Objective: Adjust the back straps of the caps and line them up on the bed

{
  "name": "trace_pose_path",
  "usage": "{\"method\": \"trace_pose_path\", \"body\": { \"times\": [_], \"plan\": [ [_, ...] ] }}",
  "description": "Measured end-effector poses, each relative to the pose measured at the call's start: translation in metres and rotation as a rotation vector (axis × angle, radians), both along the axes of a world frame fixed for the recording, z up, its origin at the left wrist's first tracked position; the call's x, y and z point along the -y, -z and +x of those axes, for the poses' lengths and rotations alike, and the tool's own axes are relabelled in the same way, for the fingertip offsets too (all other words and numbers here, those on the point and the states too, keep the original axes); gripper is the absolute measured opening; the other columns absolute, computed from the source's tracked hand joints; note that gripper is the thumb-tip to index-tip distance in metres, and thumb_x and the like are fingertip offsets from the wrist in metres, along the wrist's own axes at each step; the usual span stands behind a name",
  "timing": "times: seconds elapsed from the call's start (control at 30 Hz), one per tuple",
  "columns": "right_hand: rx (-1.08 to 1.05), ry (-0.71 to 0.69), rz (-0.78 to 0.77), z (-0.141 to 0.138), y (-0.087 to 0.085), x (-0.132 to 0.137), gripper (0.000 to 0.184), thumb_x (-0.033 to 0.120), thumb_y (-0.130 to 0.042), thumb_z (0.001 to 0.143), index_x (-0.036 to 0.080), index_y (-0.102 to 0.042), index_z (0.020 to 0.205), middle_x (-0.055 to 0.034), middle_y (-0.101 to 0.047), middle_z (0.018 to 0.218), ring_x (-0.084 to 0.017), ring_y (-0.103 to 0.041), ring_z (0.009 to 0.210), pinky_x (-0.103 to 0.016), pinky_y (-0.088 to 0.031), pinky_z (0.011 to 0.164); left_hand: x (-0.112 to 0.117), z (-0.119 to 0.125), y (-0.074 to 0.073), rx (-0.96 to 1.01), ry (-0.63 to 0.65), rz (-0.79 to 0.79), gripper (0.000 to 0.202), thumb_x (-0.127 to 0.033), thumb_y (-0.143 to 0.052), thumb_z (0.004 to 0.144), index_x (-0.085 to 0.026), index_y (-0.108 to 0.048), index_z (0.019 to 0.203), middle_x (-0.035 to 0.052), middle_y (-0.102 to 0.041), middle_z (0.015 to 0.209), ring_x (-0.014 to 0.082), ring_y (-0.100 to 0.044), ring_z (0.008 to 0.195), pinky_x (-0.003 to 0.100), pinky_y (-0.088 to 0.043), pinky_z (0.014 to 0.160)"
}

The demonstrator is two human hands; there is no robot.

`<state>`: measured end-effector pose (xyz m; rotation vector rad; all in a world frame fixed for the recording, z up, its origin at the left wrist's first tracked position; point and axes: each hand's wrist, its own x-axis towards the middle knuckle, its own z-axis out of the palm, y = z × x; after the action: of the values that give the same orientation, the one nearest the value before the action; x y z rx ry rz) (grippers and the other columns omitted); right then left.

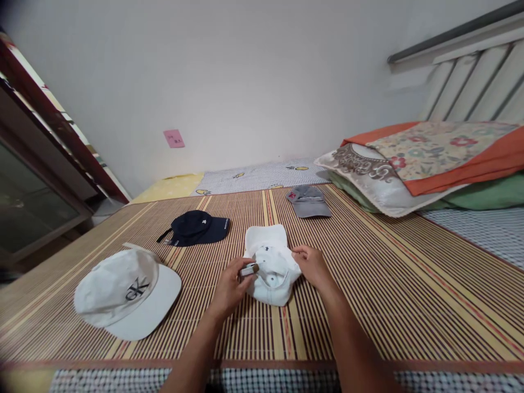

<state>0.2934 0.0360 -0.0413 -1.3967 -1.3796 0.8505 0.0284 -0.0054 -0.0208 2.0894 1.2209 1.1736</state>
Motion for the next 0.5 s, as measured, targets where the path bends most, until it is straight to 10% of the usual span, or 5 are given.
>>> {"method": "trace_pose_path", "body": {
  "times": [0.5],
  "plan": [
    [0.041,0.05,0.192,-0.009,-0.028,0.011,0.035,0.048,-0.061,0.083,0.019,-0.075,0.097,-0.0125,-0.08,0.093,-0.028,-0.074,0.084,-0.037,-0.058,0.073,0.003,0.001,-0.008,0.248,0.019,-0.305,0.012,-0.029,-0.072,0.08,-0.02,-0.069,0.087,0.0017,-0.063,0.088,0.0201,-0.057,0.086,0.03,-0.042,0.076]
  ]
}}
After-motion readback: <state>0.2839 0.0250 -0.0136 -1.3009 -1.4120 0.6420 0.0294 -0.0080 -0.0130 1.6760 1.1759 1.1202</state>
